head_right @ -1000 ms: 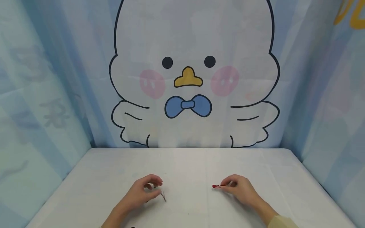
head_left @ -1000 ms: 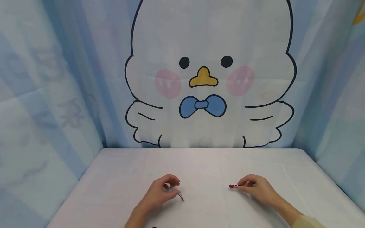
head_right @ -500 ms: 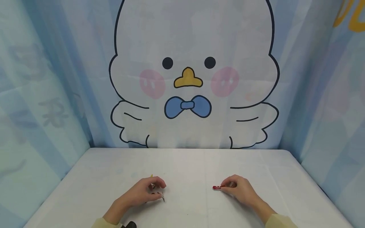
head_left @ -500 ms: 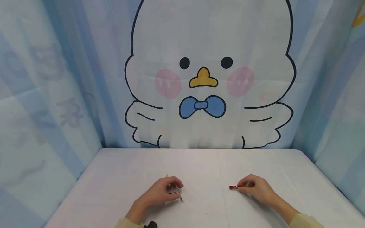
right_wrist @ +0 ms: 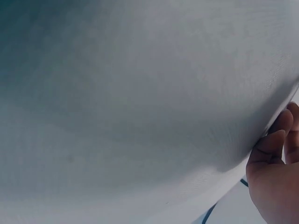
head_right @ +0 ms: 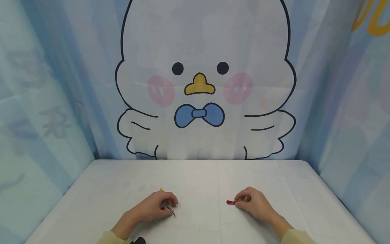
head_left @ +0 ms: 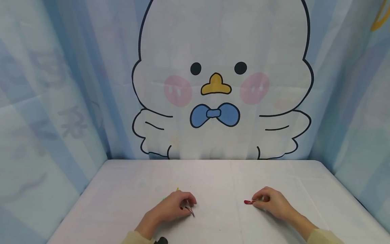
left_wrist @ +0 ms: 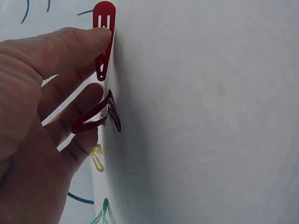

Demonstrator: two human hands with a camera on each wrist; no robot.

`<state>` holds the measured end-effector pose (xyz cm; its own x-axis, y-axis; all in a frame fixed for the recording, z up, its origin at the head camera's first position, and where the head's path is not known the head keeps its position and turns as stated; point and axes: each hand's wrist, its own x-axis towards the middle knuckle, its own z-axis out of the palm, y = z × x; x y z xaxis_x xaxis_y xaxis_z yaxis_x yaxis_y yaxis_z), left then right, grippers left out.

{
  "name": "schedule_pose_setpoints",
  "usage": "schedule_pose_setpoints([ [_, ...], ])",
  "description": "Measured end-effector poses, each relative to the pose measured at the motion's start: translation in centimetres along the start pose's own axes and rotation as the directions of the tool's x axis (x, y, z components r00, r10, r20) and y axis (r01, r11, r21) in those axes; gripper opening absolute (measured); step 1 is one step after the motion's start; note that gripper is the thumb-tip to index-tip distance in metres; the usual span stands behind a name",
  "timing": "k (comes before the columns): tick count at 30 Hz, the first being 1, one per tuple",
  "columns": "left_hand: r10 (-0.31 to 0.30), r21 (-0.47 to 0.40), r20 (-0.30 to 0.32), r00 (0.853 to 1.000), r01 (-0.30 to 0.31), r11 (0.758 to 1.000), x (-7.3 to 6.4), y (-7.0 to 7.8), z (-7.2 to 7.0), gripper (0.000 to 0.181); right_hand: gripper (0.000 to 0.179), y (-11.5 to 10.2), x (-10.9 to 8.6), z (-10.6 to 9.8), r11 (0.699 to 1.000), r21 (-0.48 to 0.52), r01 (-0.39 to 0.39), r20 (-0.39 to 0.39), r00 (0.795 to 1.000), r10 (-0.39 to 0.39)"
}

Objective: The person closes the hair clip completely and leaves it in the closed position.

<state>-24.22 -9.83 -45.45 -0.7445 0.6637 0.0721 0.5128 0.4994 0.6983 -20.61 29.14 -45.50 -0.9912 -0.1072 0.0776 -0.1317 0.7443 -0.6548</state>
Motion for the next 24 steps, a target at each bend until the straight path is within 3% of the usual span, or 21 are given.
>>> schedule_pose_setpoints([
  [9,-0.028,0.022,-0.006,1.0,0.029,0.999,-0.14,0.26,0.03,0.021,0.014,0.21,0.15,-0.06,0.999,0.013,-0.036,0.015,0.999,0.036],
  [14,0.002,0.007,-0.024,1.0,-0.001,1.0,-0.21,0.31,0.05,0.021,0.015,0.2,0.28,-0.05,0.999,0.017,-0.049,0.018,0.999,0.049],
  [17,0.004,-0.01,-0.037,0.999,-0.005,1.0,-0.21,0.34,0.04,0.021,0.015,0.0,0.28,-0.07,0.998,0.021,-0.063,0.014,0.998,0.062],
  [24,-0.054,-0.095,-0.062,0.997,0.048,0.994,-0.36,0.61,-0.09,0.02,0.017,-0.76,0.15,-0.34,0.991,0.033,-0.133,-0.007,0.991,0.133],
])
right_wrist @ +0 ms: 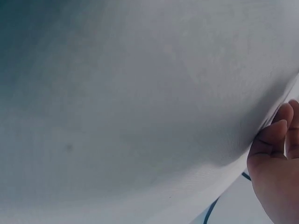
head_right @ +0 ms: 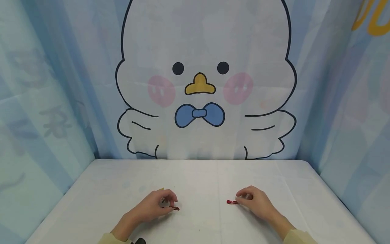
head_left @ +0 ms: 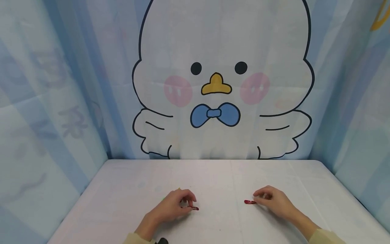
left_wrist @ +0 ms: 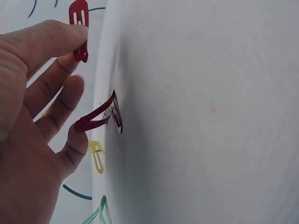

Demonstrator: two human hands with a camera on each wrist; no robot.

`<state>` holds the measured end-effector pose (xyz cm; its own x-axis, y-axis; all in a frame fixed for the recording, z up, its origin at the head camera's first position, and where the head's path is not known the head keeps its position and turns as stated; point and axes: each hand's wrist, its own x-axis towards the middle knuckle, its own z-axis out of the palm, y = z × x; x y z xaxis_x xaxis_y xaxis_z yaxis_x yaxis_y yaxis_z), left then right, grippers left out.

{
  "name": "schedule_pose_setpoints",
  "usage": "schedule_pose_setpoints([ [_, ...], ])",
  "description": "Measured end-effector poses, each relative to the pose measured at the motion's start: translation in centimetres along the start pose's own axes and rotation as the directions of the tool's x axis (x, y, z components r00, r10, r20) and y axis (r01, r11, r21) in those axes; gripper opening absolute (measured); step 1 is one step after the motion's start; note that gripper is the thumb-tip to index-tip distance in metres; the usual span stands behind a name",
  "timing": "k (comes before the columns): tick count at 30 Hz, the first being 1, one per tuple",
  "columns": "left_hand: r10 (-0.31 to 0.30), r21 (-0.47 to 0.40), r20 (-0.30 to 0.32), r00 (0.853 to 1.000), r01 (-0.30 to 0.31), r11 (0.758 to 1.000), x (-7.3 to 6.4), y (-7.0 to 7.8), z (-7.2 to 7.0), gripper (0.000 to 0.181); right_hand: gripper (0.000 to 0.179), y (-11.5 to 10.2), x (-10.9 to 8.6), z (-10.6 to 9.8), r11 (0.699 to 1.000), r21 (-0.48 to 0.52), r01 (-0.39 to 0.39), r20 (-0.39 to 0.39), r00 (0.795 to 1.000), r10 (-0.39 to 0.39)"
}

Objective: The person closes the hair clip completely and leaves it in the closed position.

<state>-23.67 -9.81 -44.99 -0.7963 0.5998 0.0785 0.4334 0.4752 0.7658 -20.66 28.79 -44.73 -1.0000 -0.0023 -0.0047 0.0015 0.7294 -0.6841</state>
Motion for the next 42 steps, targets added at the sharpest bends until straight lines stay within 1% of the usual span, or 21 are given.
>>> schedule_pose_setpoints([
  [3,0.01,-0.051,-0.026,1.0,-0.011,0.999,-0.1,0.2,0.0,0.02,0.019,-0.3,0.0,-0.2,1.0,0.001,-0.019,-0.008,1.0,0.019],
  [7,0.024,-0.112,-0.048,0.999,-0.029,0.993,-0.3,0.5,0.0,0.021,0.022,-0.8,0.0,-0.4,0.999,0.033,0.001,-0.024,1.0,0.0],
  [12,0.021,-0.16,-0.079,0.997,-0.033,0.987,-0.3,1.0,0.1,0.022,0.026,-2.2,-0.1,-0.2,0.991,0.118,0.057,-0.014,0.998,-0.056],
  [17,0.037,-0.188,-0.122,0.992,-0.06,0.98,-0.4,1.5,0.4,0.023,0.027,-4.2,-0.4,0.4,0.971,0.216,0.1,0.006,0.995,-0.104],
  [20,0.044,-0.199,-0.147,0.988,-0.073,0.977,-0.3,1.8,0.5,0.022,0.027,-5.3,-0.7,0.9,0.961,0.247,0.126,0.03,0.99,-0.138],
  [26,0.014,-0.197,-0.186,0.983,-0.051,0.979,-0.6,2.5,0.7,0.018,0.022,-6.8,-1.2,2.1,0.946,0.238,0.221,0.049,0.97,-0.239],
  [31,-0.001,-0.198,-0.217,0.976,-0.043,0.979,-0.9,2.9,1.2,0.016,0.019,-8.0,-1.9,3.1,0.916,0.282,0.286,0.068,0.946,-0.317],
  [35,0.013,-0.232,-0.226,0.974,-0.067,0.97,-1.0,3.2,1.6,0.018,0.019,-8.9,-2.3,3.9,0.896,0.309,0.32,0.089,0.928,-0.362],
  [39,0.043,-0.27,-0.226,0.973,-0.105,0.957,-1.0,3.5,1.9,0.024,0.018,-9.5,-2.5,4.4,0.889,0.326,0.323,0.111,0.92,-0.375],
  [42,0.058,-0.27,-0.236,0.97,-0.123,0.955,-1.1,3.6,1.9,0.025,0.016,-9.9,-2.6,4.7,0.885,0.341,0.319,0.12,0.918,-0.377],
])
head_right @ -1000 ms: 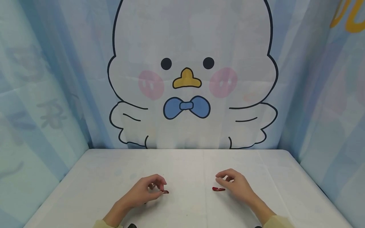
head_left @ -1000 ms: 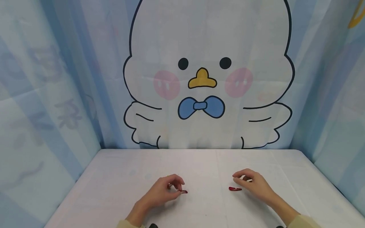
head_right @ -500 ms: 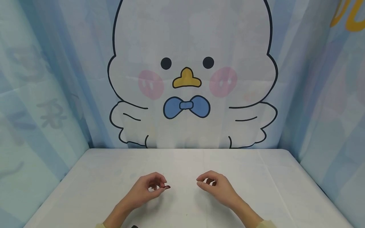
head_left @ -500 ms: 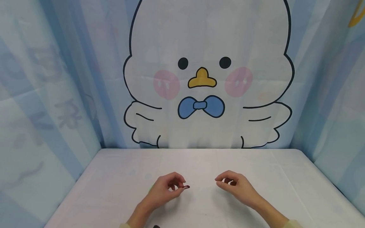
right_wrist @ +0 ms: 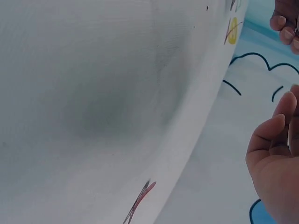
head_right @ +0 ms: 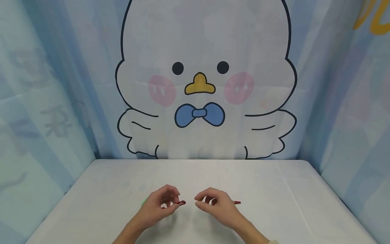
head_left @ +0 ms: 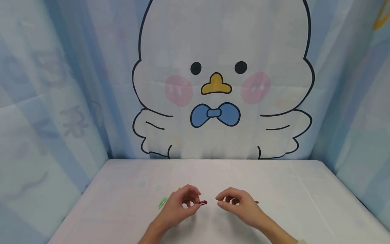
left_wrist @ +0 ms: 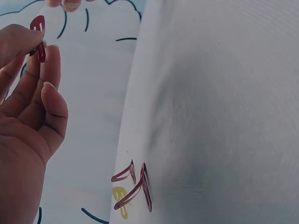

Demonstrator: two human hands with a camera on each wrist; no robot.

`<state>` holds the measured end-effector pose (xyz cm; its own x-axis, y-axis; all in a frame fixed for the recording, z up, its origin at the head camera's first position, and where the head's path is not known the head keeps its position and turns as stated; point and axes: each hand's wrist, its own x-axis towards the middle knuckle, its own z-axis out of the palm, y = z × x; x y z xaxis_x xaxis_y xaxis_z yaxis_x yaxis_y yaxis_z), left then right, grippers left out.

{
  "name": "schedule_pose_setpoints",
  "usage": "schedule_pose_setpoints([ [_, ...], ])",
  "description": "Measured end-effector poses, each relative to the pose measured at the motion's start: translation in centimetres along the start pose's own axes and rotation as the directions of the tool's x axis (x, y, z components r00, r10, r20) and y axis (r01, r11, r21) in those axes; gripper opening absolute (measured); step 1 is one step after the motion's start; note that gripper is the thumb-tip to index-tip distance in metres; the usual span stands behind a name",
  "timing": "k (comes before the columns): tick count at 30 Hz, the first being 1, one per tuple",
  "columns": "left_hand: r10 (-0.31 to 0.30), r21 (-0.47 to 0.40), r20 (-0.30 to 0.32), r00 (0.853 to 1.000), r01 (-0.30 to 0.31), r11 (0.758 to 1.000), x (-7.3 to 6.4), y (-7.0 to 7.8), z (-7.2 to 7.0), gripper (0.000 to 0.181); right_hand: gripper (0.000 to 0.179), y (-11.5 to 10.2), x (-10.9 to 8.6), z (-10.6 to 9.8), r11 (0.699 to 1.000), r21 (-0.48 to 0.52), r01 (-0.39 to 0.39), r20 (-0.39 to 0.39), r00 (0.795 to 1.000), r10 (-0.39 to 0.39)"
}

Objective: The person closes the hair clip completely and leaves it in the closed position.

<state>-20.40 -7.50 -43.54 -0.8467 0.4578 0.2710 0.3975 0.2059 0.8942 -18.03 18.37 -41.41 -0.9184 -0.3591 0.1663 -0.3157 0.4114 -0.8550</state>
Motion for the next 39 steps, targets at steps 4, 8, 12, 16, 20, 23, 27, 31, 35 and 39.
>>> schedule_pose_setpoints([
  [4,0.018,0.017,-0.007,1.0,-0.018,1.0,0.0,0.2,0.0,0.026,0.015,-0.2,0.2,0.5,1.0,0.014,0.01,-0.008,1.0,-0.01],
  [8,0.056,0.041,-0.014,0.998,-0.056,0.998,0.0,0.4,0.0,0.028,0.016,-0.3,0.2,0.9,1.0,0.007,0.029,-0.029,0.999,-0.029],
  [12,0.115,0.069,-0.029,0.993,-0.113,0.991,0.0,0.6,0.2,0.029,0.016,-0.2,0.2,1.3,0.999,-0.003,0.038,-0.053,0.998,-0.038],
  [16,0.144,0.099,-0.045,0.988,-0.139,0.985,0.0,0.6,0.4,0.03,0.018,0.0,0.2,1.6,0.999,0.023,0.048,-0.066,0.997,-0.046],
  [20,0.146,0.124,-0.05,0.988,-0.139,0.982,0.0,0.7,0.7,0.029,0.015,0.1,0.2,2.0,0.995,0.044,0.091,-0.08,0.993,-0.087],
  [23,0.164,0.13,-0.048,0.985,-0.157,0.979,0.0,0.8,0.9,0.028,0.008,0.4,0.1,2.3,0.986,0.033,0.165,-0.107,0.981,-0.16],
  [27,0.185,0.132,-0.049,0.981,-0.178,0.975,0.0,0.8,1.1,0.029,0.007,0.7,0.0,2.9,0.964,0.005,0.266,-0.15,0.953,-0.262],
  [31,0.191,0.122,-0.057,0.98,-0.183,0.976,0.0,0.8,1.3,0.03,0.009,0.9,0.0,3.3,0.952,-0.013,0.305,-0.182,0.936,-0.302],
  [35,0.186,0.094,-0.059,0.981,-0.18,0.979,0.0,0.7,1.4,0.029,0.012,1.0,0.0,3.5,0.943,-0.029,0.332,-0.215,0.919,-0.33],
  [39,0.155,0.068,-0.062,0.986,-0.151,0.986,0.0,0.6,1.5,0.026,0.014,0.9,0.0,3.5,0.937,-0.035,0.346,-0.249,0.905,-0.344],
])
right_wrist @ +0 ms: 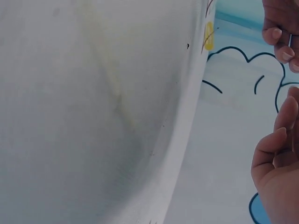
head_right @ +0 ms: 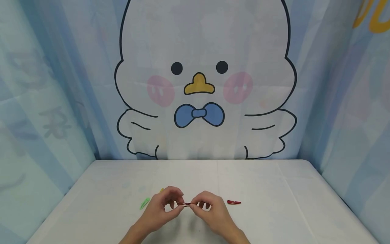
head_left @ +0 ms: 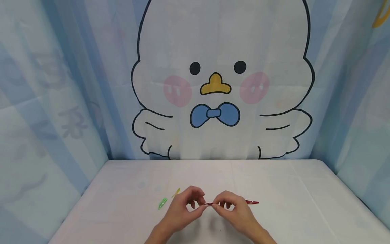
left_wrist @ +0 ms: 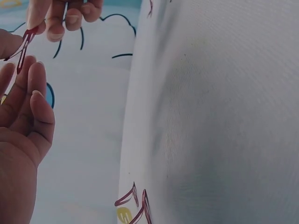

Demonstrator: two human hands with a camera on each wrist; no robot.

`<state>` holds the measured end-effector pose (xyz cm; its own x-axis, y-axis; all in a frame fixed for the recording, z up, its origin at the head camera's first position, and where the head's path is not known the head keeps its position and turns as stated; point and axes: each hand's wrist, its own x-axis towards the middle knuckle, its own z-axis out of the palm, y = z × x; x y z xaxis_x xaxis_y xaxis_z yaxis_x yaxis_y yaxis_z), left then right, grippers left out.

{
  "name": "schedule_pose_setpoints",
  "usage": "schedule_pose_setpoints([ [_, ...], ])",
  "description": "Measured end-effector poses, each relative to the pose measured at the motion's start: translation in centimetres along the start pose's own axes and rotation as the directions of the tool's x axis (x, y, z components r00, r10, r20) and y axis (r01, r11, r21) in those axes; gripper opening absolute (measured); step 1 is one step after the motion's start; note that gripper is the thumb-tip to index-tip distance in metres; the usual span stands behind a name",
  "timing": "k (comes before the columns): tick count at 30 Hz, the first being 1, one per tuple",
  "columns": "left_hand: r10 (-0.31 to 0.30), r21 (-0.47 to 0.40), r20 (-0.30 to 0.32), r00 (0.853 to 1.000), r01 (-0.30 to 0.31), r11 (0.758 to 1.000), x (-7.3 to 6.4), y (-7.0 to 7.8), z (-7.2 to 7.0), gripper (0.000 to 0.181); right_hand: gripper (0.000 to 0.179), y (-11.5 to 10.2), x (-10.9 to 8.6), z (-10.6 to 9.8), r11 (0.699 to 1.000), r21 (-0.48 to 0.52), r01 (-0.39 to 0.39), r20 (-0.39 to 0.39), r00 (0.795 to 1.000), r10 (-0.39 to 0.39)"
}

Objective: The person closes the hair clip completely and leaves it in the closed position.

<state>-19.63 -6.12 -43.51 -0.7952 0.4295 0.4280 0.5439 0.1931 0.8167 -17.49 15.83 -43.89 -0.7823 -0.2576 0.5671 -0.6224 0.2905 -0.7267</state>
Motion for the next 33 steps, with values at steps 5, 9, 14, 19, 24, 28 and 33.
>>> schedule_pose_setpoints([
  [5,-0.057,0.003,-0.002,0.998,0.057,0.998,0.01,0.02,-0.14,0.022,0.014,-0.4,0.12,-0.29,1.0,-0.003,-0.026,-0.043,0.999,0.026],
  [9,-0.095,-0.005,0.002,0.995,0.095,0.995,0.08,-0.03,-0.13,0.016,0.014,-0.46,0.15,-0.42,0.999,0.003,-0.045,-0.058,0.997,0.045],
  [14,-0.125,-0.024,0.009,0.992,0.126,0.992,0.09,-0.01,-0.1,0.012,0.015,-0.25,0.04,-0.4,1.0,0.007,-0.028,-0.064,0.998,0.028],
  [19,-0.137,-0.072,0.002,0.991,0.137,0.988,-0.02,0.33,-0.2,0.012,0.017,-0.22,0.01,-0.43,1.0,0.001,0.009,-0.077,0.997,-0.009],
  [24,-0.142,-0.095,-0.008,0.99,0.14,0.986,-0.01,0.41,-0.27,0.01,0.016,-0.32,-0.02,-0.41,1.0,0.003,-0.012,-0.074,0.997,0.012],
  [28,-0.127,-0.073,-0.012,0.992,0.126,0.989,-0.03,0.24,-0.18,0.007,0.017,-0.27,-0.14,-0.32,1.0,0.025,-0.002,-0.059,0.998,0.004],
  [33,-0.111,-0.064,0.001,0.994,0.111,0.992,-0.1,0.33,-0.11,0.007,0.019,-0.2,-0.2,-0.21,0.996,0.08,0.031,-0.034,0.999,-0.028],
])
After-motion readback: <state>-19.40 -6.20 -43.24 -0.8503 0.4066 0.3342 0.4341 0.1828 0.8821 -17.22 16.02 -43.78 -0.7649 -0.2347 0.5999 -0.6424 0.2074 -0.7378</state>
